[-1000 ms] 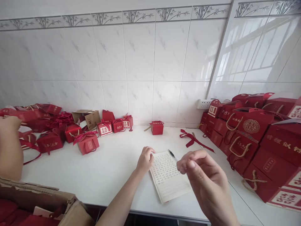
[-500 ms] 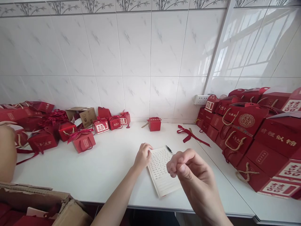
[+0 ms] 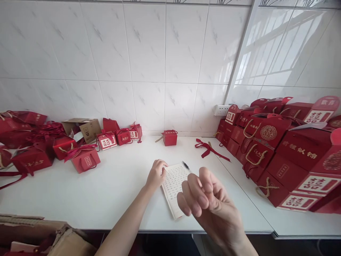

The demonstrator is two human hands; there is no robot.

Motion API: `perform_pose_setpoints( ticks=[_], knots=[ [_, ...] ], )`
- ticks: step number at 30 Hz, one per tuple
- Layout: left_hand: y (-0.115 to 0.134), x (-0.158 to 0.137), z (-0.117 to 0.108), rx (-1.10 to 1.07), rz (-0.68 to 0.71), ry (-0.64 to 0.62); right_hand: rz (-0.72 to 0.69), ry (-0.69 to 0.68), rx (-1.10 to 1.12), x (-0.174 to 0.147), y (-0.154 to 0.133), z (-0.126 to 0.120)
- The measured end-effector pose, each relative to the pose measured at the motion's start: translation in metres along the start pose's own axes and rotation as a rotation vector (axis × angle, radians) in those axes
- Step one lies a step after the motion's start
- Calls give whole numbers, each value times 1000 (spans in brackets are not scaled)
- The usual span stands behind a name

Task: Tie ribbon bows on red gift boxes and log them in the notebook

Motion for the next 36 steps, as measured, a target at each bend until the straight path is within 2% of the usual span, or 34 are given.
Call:
perform_pose_setpoints(
  ticks=[11, 27, 36],
  knots=[
    [2, 0, 1, -24, 43, 5, -8, -57, 77, 2, -5, 12],
    [-1, 1, 3, -13, -15, -31, -68, 55, 13, -2, 0, 6],
    [1, 1, 7, -27, -162, -135, -95, -12, 69, -3, -3, 10]
  ],
)
Point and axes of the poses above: each hand's wrist, its own x-axis towards the middle knuckle, its own z-axis out of the palm, y = z × x, the point moved 8 cm from there along x, towards the middle knuckle, and after that the axes turned 7 degrees about -x, right-handed, at the moved point
